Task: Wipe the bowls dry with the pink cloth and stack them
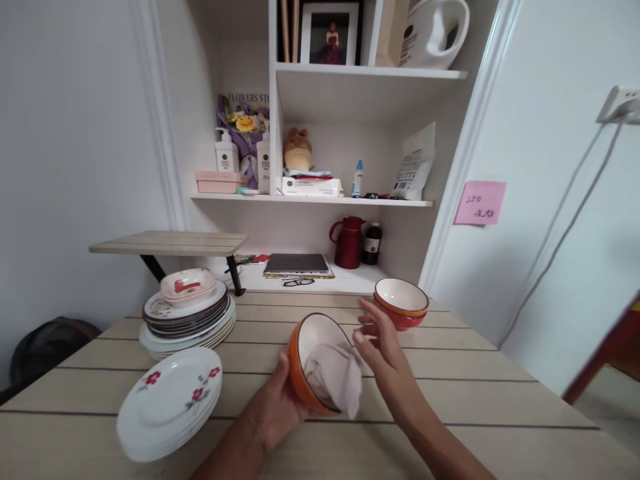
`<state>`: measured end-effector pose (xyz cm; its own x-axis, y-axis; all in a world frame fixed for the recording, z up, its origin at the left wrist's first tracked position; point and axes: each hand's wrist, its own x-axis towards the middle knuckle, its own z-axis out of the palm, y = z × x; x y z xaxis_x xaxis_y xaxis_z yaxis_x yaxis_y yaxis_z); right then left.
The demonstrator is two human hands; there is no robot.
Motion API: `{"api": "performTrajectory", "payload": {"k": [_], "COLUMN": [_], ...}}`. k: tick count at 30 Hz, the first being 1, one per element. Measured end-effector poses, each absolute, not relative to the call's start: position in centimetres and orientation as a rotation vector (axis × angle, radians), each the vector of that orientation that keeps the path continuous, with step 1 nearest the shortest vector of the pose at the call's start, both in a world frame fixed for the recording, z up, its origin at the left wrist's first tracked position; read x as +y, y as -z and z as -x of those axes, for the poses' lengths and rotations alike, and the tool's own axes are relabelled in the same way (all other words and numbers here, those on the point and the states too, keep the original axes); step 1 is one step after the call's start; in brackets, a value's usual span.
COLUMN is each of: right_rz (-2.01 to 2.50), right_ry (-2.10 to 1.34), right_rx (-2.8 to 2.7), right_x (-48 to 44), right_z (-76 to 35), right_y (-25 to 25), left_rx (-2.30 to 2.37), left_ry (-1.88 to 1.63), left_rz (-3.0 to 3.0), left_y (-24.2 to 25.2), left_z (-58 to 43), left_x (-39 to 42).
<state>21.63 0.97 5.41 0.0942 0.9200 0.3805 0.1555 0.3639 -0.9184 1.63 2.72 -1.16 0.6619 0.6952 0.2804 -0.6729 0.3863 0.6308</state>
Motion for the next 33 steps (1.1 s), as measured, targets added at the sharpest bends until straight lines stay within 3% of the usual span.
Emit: {"api": "performTrajectory", "payload": {"k": [8,15,22,26,30,33], "right_rz": [1.323,0.934,1.186,1.369,1.252,1.053], "right_ry": [-0.535,-0.997,-0.47,-0.368,-0.586,-1.015], "right_rx": [-2.121,-2.192,-2.359,-2.307,-2.037,-1.789], "right_x": [-1.0,-0.9,-1.5,-1.4,-1.0,-0.9], "right_z": [-20.6,-22.9,-20.5,-19.4,-19.0,-18.7], "right_y": [-6.3,-7.8,-6.0,-5.6,-5.3,-5.2], "left_rx": [0.127,0.114,0.245,0.259,0.246,0.28], "left_ry": [-0.834,-0.829,-0.788,-0.744,-0.727,-0.766], "left_rz": [-0.859,-0.792,-0.743,-0.767,-0.799,-0.806], "left_y": [1.4,0.8,1.8,1.8,1.6,1.8], "left_z": [-1.6,-1.6,-1.3,-1.3,-1.5,-1.6], "left_x": [1.8,2.3,2.5,2.0,1.9,2.2]}}
